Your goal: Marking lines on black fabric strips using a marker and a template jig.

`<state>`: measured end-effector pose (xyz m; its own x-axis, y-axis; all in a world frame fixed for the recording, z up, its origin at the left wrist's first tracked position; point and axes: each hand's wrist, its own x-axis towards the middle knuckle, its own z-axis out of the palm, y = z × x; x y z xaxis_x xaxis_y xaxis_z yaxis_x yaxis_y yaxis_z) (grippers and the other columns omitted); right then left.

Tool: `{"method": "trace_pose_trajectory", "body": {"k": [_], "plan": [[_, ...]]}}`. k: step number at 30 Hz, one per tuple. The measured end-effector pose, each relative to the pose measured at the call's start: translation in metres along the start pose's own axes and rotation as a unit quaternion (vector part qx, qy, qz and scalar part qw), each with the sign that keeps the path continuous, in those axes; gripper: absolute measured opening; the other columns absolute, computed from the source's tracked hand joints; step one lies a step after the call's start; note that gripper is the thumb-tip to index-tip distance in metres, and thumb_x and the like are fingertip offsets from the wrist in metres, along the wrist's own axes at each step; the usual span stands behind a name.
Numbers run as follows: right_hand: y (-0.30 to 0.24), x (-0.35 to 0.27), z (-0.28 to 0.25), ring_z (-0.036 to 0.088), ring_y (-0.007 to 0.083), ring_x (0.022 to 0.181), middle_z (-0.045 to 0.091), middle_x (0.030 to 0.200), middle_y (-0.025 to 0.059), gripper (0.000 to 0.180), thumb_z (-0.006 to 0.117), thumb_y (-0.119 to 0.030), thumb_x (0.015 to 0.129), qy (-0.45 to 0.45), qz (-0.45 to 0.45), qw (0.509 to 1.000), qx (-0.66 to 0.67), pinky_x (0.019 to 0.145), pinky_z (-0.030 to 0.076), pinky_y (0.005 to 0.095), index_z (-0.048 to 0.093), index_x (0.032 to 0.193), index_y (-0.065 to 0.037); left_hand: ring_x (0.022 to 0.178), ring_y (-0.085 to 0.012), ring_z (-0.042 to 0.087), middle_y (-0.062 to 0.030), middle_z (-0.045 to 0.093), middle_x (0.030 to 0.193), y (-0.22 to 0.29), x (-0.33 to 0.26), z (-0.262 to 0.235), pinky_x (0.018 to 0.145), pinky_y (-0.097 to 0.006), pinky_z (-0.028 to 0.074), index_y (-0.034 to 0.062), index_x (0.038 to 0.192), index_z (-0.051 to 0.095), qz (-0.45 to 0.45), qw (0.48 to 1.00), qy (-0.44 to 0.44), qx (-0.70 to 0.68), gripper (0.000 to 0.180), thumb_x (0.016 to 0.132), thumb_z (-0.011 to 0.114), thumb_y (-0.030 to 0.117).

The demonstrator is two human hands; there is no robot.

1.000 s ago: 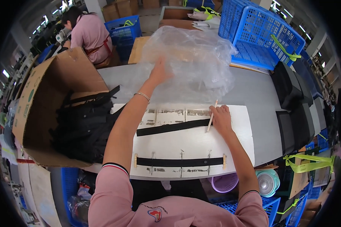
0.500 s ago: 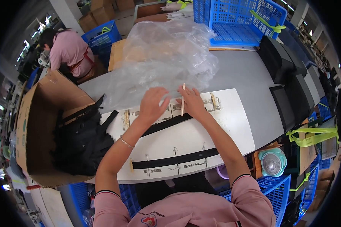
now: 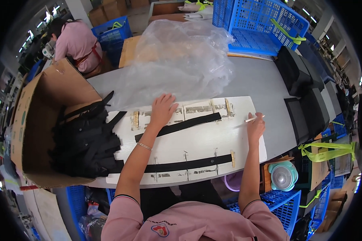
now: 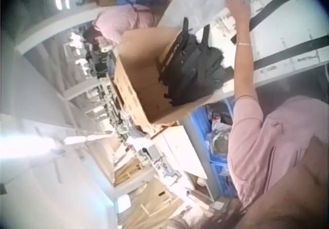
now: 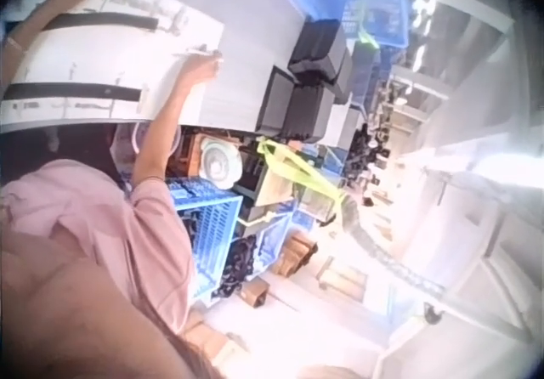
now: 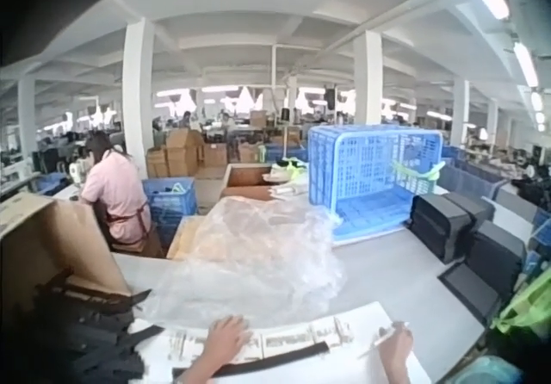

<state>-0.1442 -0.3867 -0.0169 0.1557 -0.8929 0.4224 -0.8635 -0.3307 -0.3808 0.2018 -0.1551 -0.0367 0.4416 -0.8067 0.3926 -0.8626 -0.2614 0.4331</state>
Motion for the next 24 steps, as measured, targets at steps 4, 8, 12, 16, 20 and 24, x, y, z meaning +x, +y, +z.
{"method": "trace_pose_trajectory", "body": {"k": [4, 8, 12, 16, 20, 24], "plan": [[0.03, 0.039, 0.0, 0.066, 0.0293, 0.089, 0.069, 0.094, 0.013, 0.036, 0.073, -0.033, 0.094, -0.014, 0.1, 0.978, 0.183, 0.077, 0.05, 0.0392, 0.062, 0.108, -0.003, 0.138, -0.0337, 0.046, -0.012, 0.058, 0.144, 0.001, 0.002, -0.001, 0.116, -0.051, 0.03, 0.0074, 0.131, 0.064, 0.0, 1.0, 0.012, 0.011, 0.042, 0.101, 0.059, 0.036], [0.078, 0.07, 0.024, 0.058, 0.0121, 0.082, 0.063, 0.089, 0.0031, 0.042, 0.08, -0.032, 0.089, -0.095, 0.194, 0.902, 0.373, 0.073, 0.046, 0.0273, 0.062, 0.106, 0.002, 0.139, -0.0337, 0.045, -0.0119, 0.058, 0.144, 0.004, 0.003, 0.001, 0.116, -0.051, 0.03, 0.0071, 0.132, 0.064, 0.008, 1.0, 0.024, 0.012, 0.043, 0.101, 0.059, 0.037], [0.074, 0.08, 0.025, 0.055, 0.0105, 0.076, 0.061, 0.085, 0.0002, 0.038, 0.085, -0.02, 0.082, -0.192, 0.25, 0.859, 0.404, 0.069, 0.045, 0.026, 0.062, 0.104, 0.001, 0.141, -0.032, 0.044, -0.0126, 0.057, 0.145, 0.007, -0.001, -0.013, 0.116, -0.049, 0.031, 0.0066, 0.134, 0.063, -0.015, 0.999, 0.02, 0.039, 0.045, 0.1, 0.061, 0.036], [0.1, 0.107, 0.003, 0.052, 0.0096, 0.071, 0.06, 0.084, 0.0, 0.042, 0.088, -0.012, 0.076, -0.211, 0.252, 0.843, 0.426, 0.067, 0.044, 0.0254, 0.061, 0.106, 0.0, 0.126, -0.0338, 0.053, -0.0136, 0.062, 0.135, 0.031, 0.008, -0.033, 0.107, -0.047, 0.039, 0.0026, 0.124, 0.065, 0.011, 0.992, 0.126, -0.021, 0.043, 0.097, 0.065, 0.036], [0.054, 0.098, -0.013, 0.055, 0.0138, 0.08, 0.061, 0.092, 0.0039, 0.049, 0.089, -0.013, 0.073, -0.173, 0.241, 0.861, 0.414, 0.073, 0.047, 0.0288, 0.059, 0.11, 0.001, 0.105, -0.035, 0.06, -0.0119, 0.07, 0.114, 0.02, -0.011, -0.053, 0.095, -0.043, 0.046, 0.0004, 0.101, 0.07, -0.009, 0.993, 0.116, -0.019, 0.035, 0.096, 0.066, 0.035], [0.046, 0.095, -0.032, 0.057, 0.0216, 0.096, 0.061, 0.104, 0.0092, 0.058, 0.09, -0.016, 0.071, -0.147, 0.239, 0.894, 0.349, 0.083, 0.048, 0.0356, 0.059, 0.116, 0.0, 0.108, -0.0362, 0.061, -0.0149, 0.072, 0.109, 0.0, 0.026, -0.054, 0.096, -0.046, 0.045, 0.0043, 0.098, 0.072, -0.053, 0.996, -0.035, -0.067, 0.04, 0.097, 0.062, 0.043]]}}
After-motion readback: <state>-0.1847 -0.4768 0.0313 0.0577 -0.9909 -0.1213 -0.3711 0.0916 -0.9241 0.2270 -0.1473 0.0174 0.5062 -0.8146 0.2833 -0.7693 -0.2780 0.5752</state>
